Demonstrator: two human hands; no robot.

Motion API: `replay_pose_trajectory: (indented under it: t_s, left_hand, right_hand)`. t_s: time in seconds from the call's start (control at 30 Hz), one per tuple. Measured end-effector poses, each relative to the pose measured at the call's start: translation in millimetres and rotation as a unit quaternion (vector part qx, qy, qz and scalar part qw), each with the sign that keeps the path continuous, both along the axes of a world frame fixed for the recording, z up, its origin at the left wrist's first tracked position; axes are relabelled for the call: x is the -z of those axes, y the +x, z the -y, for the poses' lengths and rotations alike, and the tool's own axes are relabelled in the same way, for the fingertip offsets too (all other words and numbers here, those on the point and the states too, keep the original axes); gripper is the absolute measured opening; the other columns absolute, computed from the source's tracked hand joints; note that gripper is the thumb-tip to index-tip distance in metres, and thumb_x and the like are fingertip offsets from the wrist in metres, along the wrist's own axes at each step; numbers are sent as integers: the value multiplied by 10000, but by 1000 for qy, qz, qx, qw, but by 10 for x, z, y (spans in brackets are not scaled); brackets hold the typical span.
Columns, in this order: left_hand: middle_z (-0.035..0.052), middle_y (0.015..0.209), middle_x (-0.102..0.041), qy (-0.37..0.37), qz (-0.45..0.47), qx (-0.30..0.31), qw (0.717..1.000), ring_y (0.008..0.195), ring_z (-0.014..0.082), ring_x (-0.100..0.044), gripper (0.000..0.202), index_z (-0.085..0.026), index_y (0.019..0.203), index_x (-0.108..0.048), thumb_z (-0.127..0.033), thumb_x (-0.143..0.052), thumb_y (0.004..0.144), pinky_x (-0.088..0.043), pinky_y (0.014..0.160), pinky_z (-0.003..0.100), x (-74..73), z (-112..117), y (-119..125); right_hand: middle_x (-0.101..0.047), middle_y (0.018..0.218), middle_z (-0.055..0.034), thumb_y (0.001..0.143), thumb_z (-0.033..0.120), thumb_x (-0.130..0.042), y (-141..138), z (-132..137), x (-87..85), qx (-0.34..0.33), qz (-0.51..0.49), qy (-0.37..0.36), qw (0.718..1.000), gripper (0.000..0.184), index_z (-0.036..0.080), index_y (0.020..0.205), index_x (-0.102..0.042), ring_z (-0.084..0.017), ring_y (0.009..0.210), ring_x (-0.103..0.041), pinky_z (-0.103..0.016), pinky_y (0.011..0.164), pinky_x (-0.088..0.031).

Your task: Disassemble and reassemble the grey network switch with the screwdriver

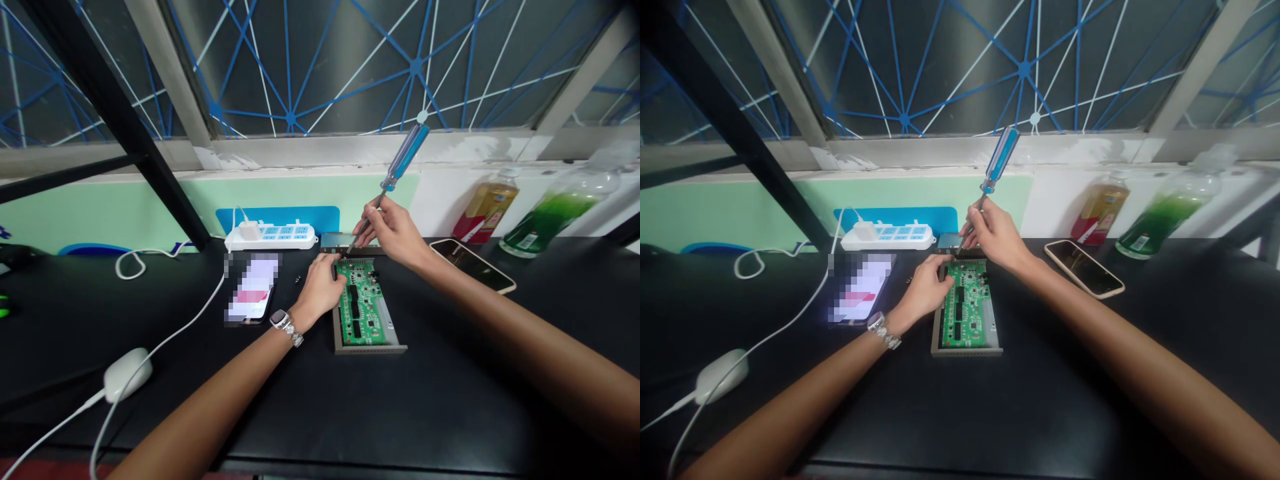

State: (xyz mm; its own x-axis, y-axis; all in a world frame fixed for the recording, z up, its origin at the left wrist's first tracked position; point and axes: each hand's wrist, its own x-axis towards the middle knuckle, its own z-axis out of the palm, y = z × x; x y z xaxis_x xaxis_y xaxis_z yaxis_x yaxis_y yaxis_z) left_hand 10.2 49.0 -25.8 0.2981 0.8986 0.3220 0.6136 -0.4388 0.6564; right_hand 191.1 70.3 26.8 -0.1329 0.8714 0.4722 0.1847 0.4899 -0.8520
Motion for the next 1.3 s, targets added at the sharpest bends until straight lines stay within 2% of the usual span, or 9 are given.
replay_pose_trajectory:
  t_s: [0.3, 0.53, 0.73, 0.87, 0.97, 1.07, 1.17, 1.3]
  left_hand:
    - [171, 1153, -681, 0, -24, -24, 999, 1085, 295, -642, 392, -74, 1160, -669, -21, -563, 786, -481, 1011, 436, -45, -25, 52]
    - [129, 1094, -694, 3, -29, -28, 999, 1039, 267, -660, 407, -131, 1151, -680, -15, -572, 776, -507, 979, 418, -23, -24, 46]
    - [171, 1134, -681, -2, -24, -24, 999, 1038, 283, -659, 405, -74, 1167, -669, -16, -561, 781, -501, 979, 433, -29, -25, 51]
    - [142, 1118, -685, 2, -16, -21, 1000, 1055, 273, -660, 400, -120, 1149, -676, -18, -567, 778, -506, 976, 423, -10, -38, 52]
    - [146, 1146, -678, 3, -10, -17, 1000, 1074, 273, -652, 391, -110, 1145, -671, -17, -568, 780, -496, 996, 430, -1, -29, 51]
    - [152, 1147, -675, 2, -11, -4, 1000, 1051, 271, -656, 398, -92, 1154, -661, -18, -566, 775, -503, 983, 431, -8, -7, 43]
    - [131, 1142, -675, 17, -8, 16, 1000, 1040, 262, -657, 383, -126, 1144, -665, -46, -588, 777, -508, 972, 426, -35, -14, 21]
    - [96, 1134, -695, 33, 55, 67, 996, 1066, 237, -651, 312, -166, 1105, -671, -108, -629, 802, -509, 964, 398, -92, -128, 2]
  right_hand:
    - [-678, 763, -25, 969, 569, -451, -41, 35, 47, -5, 40, 16, 999, 346, 225, 932, -459, -153, 564, -677, -330, 563, -595]
    - [-685, 759, -28, 992, 551, -403, -72, 10, 135, 1, 81, 25, 996, 336, 224, 942, -464, -161, 592, -683, -339, 589, -596]
    - [-691, 768, -33, 994, 544, -401, -87, -13, 183, -2, 82, 26, 996, 331, 224, 945, -467, -161, 596, -684, -334, 589, -592]
    - [-694, 758, -30, 981, 564, -417, -89, -15, 190, 1, 79, 17, 997, 347, 224, 949, -481, -159, 596, -682, -334, 600, -595]
    - [-695, 736, -30, 963, 568, -458, -87, -12, 176, 0, 80, 12, 997, 353, 219, 945, -504, -168, 591, -688, -337, 590, -596]
    - [-702, 726, -40, 936, 560, -521, -90, -5, 157, -5, 70, 11, 997, 351, 209, 926, -540, -184, 594, -698, -343, 568, -595]
    - [-707, 728, -47, 903, 555, -580, -99, 1, 144, -6, 53, 14, 998, 351, 204, 883, -568, -189, 588, -694, -350, 561, -593]
    - [-704, 696, -39, 852, 550, -651, -125, 12, 115, 9, 47, 13, 999, 356, 207, 801, -568, -190, 573, -686, -358, 568, -588]
